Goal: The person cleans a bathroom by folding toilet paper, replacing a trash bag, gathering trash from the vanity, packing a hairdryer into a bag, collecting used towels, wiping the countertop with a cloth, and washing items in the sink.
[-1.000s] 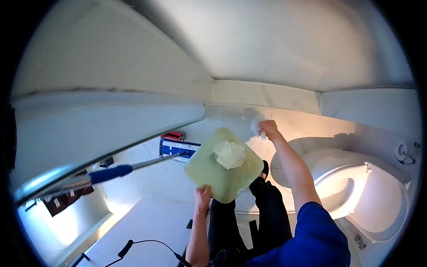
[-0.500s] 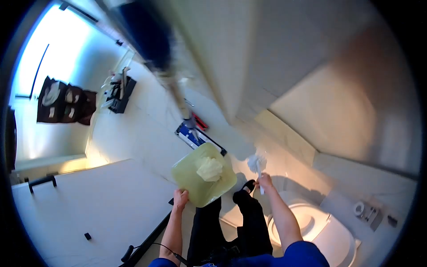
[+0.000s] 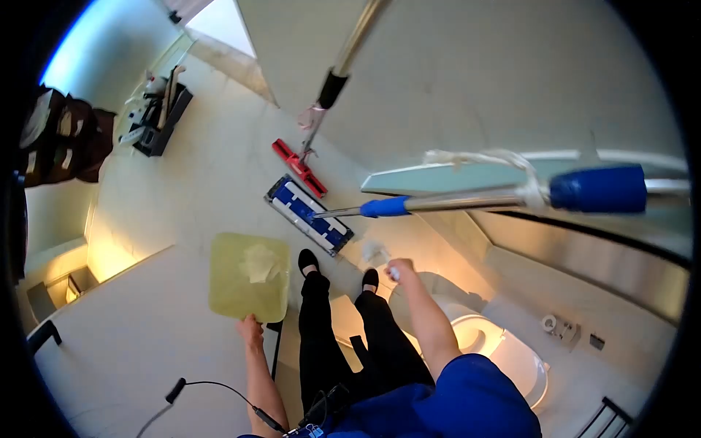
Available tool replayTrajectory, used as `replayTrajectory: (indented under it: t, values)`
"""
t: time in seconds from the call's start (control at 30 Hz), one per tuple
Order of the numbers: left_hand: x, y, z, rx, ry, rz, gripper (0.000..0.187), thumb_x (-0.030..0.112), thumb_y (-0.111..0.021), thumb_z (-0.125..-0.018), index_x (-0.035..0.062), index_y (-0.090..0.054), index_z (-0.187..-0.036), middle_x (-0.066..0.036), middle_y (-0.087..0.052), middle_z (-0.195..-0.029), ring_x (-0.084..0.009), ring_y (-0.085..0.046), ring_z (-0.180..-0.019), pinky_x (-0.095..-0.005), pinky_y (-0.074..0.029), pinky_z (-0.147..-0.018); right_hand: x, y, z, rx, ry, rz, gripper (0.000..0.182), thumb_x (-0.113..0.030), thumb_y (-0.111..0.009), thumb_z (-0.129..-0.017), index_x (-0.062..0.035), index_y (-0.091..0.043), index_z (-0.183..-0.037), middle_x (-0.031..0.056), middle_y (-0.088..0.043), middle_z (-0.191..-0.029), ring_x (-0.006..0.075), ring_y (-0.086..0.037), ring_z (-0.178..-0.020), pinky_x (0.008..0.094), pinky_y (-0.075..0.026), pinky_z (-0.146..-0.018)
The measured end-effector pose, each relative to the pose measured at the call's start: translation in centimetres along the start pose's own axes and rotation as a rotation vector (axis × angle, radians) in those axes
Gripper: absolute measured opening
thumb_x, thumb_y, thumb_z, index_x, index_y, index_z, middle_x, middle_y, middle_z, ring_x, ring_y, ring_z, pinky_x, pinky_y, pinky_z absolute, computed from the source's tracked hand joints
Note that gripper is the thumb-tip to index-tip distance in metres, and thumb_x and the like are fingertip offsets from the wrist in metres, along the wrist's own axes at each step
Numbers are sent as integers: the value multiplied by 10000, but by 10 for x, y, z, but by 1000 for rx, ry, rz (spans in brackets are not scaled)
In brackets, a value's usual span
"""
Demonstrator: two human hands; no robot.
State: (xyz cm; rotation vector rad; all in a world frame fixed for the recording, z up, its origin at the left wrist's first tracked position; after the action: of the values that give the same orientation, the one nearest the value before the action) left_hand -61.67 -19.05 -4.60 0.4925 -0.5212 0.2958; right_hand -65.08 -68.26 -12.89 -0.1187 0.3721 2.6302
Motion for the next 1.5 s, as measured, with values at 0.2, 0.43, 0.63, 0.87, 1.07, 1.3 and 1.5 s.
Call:
replayTrajectory:
  t: [0.2,0.43,0.63,0.87,1.07,1.3,1.5]
  values:
    - [29,20,-3,13,143,88,56,64,-484,-773,46,-497,-722,-26,-455,-534,-93,-366,-376,-248,-250,-337,-99,27,-5,-70,382,-514,253,-308,-544,-860,-74,-527,-957,128,-591,-846,260,-599,-829,370,-491,-643]
    - [75,21,-20,55,167,370,58,17,-488,-763,37,-479,-710,-87,-465,-516,-117,-351,-339,-258,-226,-307,-42,-3,56,-172,377,388,124,-34,-457,-795,-141,-474,-735,-41,-466,-598,93,-501,-524,245,-367,-386]
    - [142,5,-72,62,241,496,47,-19,-489,-748,25,-504,-742,-82,-453,-503,-124,-361,-326,-259,-238,-293,10,-103,131,-285,317,809,272,-81,-626,-767,-34,-604,-1034,74,-639,-759,151,-626,-634,278,-517,-520]
    - [233,-8,-161,101,51,295,102,38,-542,-733,-16,-611,-786,-98,-571,-595,-172,-524,-458,-339,-395,-396,-65,-293,181,-228,290,770,222,-105,-627,-794,-38,-612,-1005,44,-641,-810,140,-627,-685,248,-498,-597]
    - [308,-7,-227,163,-134,-113,243,167,-566,-729,-69,-607,-771,-222,-622,-708,-321,-620,-634,-415,-466,-603,-169,-476,283,-521,459,627,258,-106,-598,-834,-7,-569,-1070,69,-630,-854,131,-624,-698,240,-487,-576]
    - [384,-10,-294,68,-188,-320,298,237,-535,-754,-41,-634,-800,-244,-623,-800,-390,-623,-763,-455,-483,-673,-238,-547,283,-473,540,690,242,-98,-612,-815,-16,-582,-1040,60,-632,-807,132,-619,-663,243,-486,-552]
    - [400,-19,-376,1,-317,-824,305,289,-542,-750,17,-669,-804,-205,-647,-826,-382,-628,-793,-452,-501,-704,-337,-617,242,-402,650,684,260,-74,-582,-811,15,-564,-1054,83,-628,-827,148,-624,-661,257,-505,-562]
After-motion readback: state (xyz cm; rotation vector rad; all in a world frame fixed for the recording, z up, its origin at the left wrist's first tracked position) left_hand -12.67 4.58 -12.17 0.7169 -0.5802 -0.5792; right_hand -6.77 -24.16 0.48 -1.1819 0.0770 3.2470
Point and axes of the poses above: each hand's wrist, its own z-axis away from the middle knuckle, its own y-axis out of the back of the hand, x = y × z, the point moved 3 cm from there along -z, towards the middle knuckle
